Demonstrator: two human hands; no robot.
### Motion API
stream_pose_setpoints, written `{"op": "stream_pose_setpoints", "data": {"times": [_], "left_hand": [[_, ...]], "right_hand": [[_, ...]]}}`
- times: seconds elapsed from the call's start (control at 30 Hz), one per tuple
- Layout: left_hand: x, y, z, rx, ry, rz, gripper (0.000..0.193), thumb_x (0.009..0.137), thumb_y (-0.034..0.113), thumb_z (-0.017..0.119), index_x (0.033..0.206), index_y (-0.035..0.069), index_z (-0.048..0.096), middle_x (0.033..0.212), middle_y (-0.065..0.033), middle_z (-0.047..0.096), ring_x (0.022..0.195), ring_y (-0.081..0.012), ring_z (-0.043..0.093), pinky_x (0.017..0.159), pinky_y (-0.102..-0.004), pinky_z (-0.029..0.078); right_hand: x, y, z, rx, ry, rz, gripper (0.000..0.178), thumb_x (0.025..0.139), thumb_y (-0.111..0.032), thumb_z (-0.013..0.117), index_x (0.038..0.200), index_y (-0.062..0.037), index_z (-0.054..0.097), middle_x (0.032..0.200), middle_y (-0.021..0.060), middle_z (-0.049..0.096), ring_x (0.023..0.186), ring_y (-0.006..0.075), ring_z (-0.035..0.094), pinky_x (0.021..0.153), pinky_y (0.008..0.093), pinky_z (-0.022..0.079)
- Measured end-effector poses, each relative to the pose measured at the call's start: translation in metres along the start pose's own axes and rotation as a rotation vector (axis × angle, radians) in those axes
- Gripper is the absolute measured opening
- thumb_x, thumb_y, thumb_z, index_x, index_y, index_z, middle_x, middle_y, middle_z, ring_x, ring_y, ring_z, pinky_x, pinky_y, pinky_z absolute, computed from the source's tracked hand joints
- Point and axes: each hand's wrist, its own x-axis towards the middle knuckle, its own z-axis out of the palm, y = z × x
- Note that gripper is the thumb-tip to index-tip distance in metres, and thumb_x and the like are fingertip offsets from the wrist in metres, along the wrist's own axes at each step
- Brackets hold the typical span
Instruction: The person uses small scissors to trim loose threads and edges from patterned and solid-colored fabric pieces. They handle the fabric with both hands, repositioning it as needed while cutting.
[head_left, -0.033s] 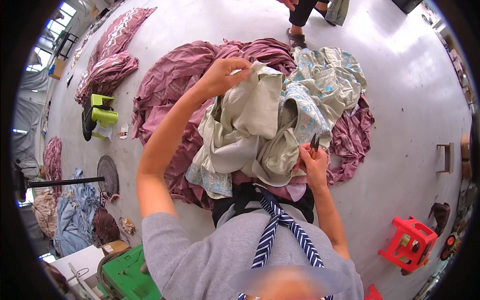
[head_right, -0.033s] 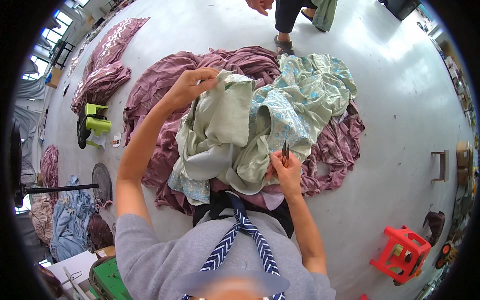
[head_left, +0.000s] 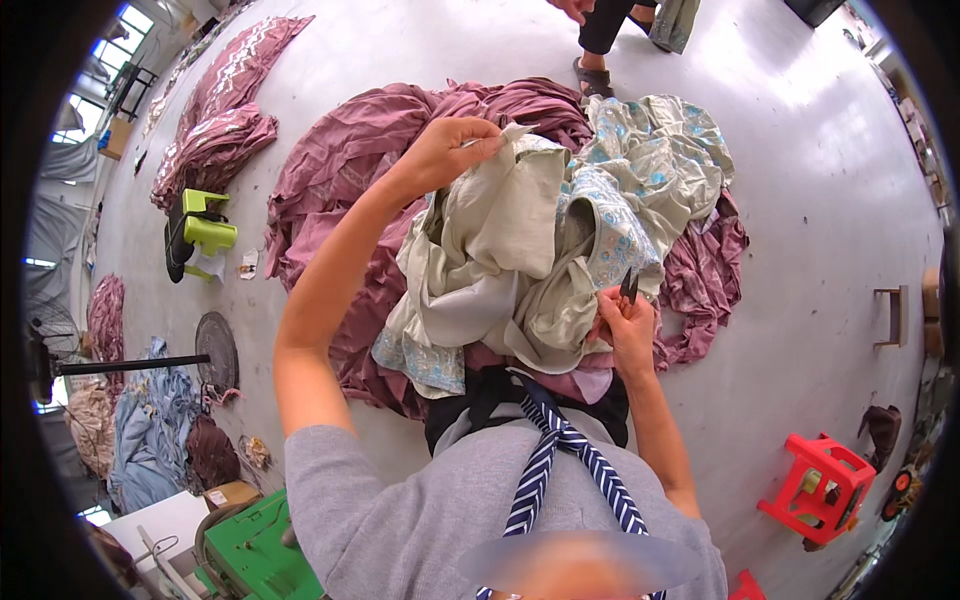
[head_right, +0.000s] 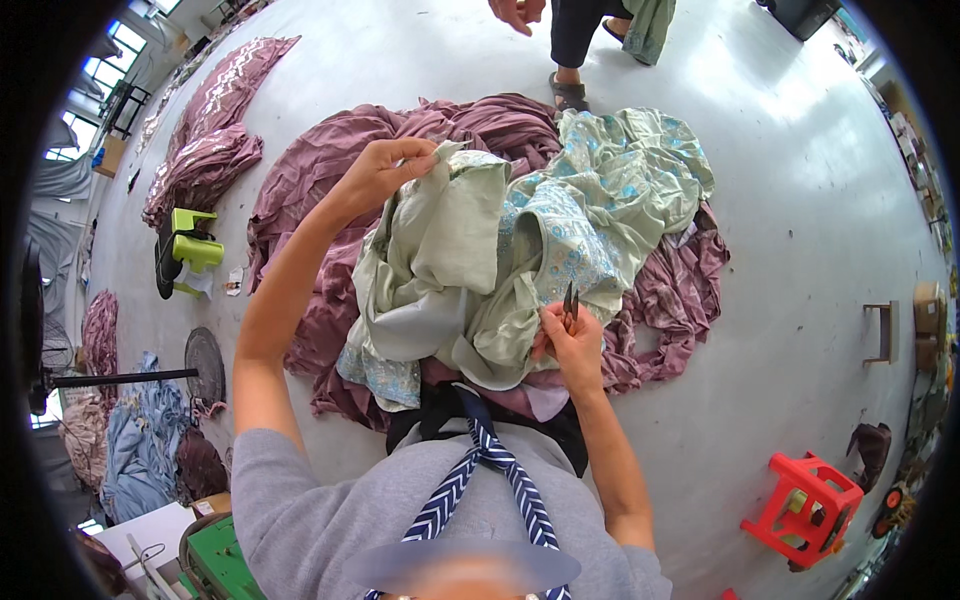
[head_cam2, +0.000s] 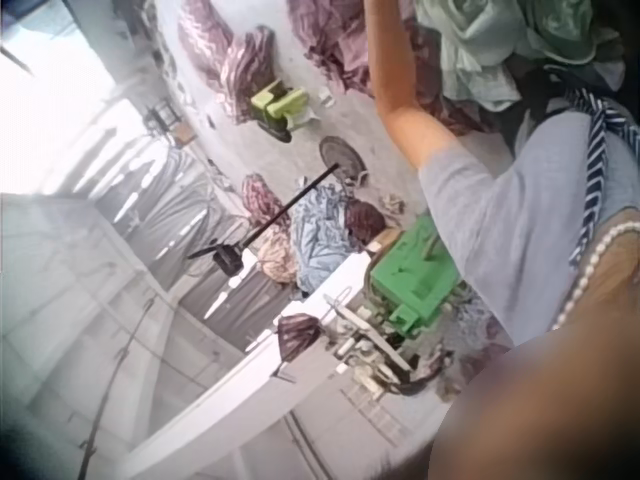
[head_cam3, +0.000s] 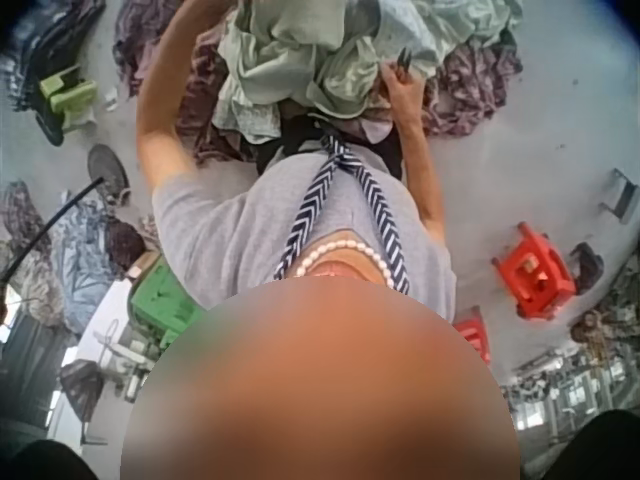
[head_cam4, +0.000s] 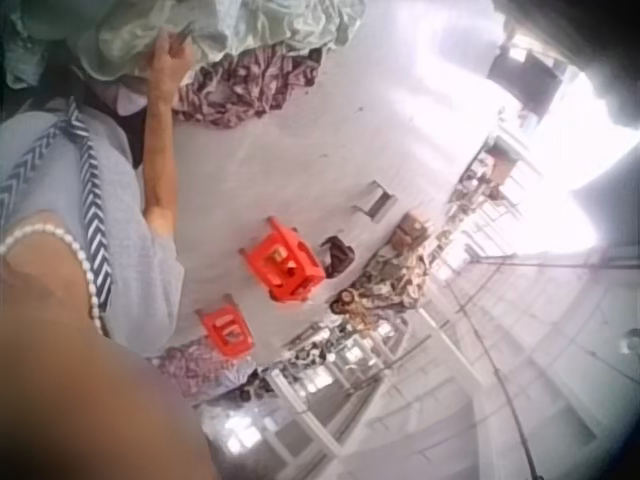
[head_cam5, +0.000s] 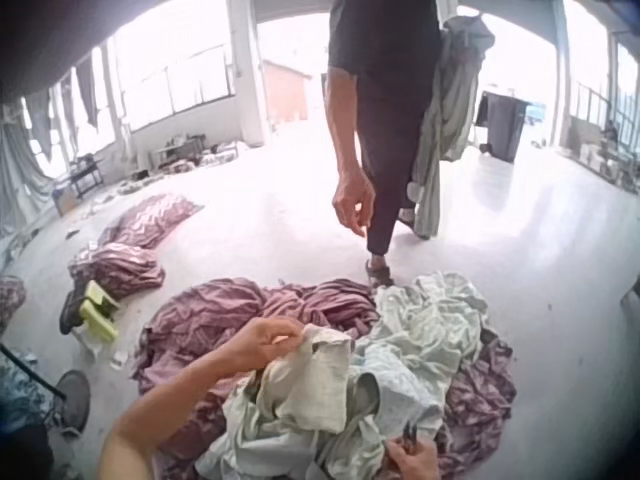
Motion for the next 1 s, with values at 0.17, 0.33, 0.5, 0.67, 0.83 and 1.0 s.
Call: {"op": "stream_pose_setpoints", "data": {"times": [0.17,0.33,0.5,0.67,0.83,1.0], "left_hand": [[0.003,0.002,-0.004,-0.155,0.013,-0.085,0.020,0.091,0.019,0.056,0.093,0.000,0.061,0.086,0.0050,0.055,0.083,-0.0037,0.046,0.076,-0.0205,0.038],[-0.004,-0.003,-0.007,-0.325,0.072,-0.065,0.017,0.090,0.016,0.058,0.097,0.000,0.062,0.091,0.0023,0.058,0.088,-0.0065,0.051,0.081,-0.0237,0.042],[-0.005,0.007,-0.013,-0.350,0.157,-0.008,0.015,0.090,0.013,0.058,0.098,0.001,0.062,0.088,0.0015,0.059,0.085,-0.0054,0.052,0.079,-0.0216,0.042],[0.023,0.019,-0.016,-0.282,0.252,0.019,0.017,0.089,0.014,0.060,0.097,0.000,0.063,0.085,-0.0013,0.062,0.078,-0.0068,0.055,0.071,-0.0213,0.045],[0.049,0.007,-0.019,-0.112,0.208,0.053,0.019,0.085,0.018,0.065,0.095,0.002,0.066,0.082,-0.0024,0.064,0.074,-0.0080,0.056,0.063,-0.0238,0.046],[0.043,0.005,-0.020,0.106,0.246,0.020,0.021,0.081,0.022,0.068,0.087,0.001,0.068,0.078,-0.0026,0.065,0.073,-0.0095,0.057,0.065,-0.0268,0.047]], "right_hand": [[-0.002,-0.004,-0.003,-0.021,-0.042,0.015,0.013,0.090,-0.013,0.057,0.091,0.0000,0.055,0.065,0.0042,0.058,0.049,0.0120,0.055,0.043,0.0230,0.047],[-0.002,-0.002,-0.004,0.042,0.003,-0.022,0.010,0.091,-0.013,0.055,0.090,-0.0026,0.055,0.062,0.0041,0.059,0.046,0.0122,0.056,0.040,0.0190,0.036],[-0.003,-0.003,-0.010,0.035,0.007,-0.032,0.010,0.091,-0.013,0.055,0.090,-0.0030,0.055,0.063,0.0047,0.059,0.047,0.0128,0.056,0.040,0.0194,0.037],[-0.006,-0.006,-0.012,0.061,0.015,-0.040,0.011,0.091,-0.014,0.056,0.090,-0.0024,0.055,0.063,0.0051,0.059,0.047,0.0126,0.056,0.039,0.0189,0.038],[-0.010,-0.011,-0.013,0.115,0.030,-0.055,0.013,0.090,-0.014,0.057,0.089,-0.0007,0.056,0.064,0.0059,0.059,0.048,0.0127,0.056,0.042,0.0214,0.045],[-0.013,-0.011,-0.017,0.125,0.039,-0.069,0.014,0.090,-0.014,0.057,0.090,-0.0001,0.056,0.064,0.0066,0.060,0.049,0.0126,0.056,0.044,0.0231,0.048]]}}
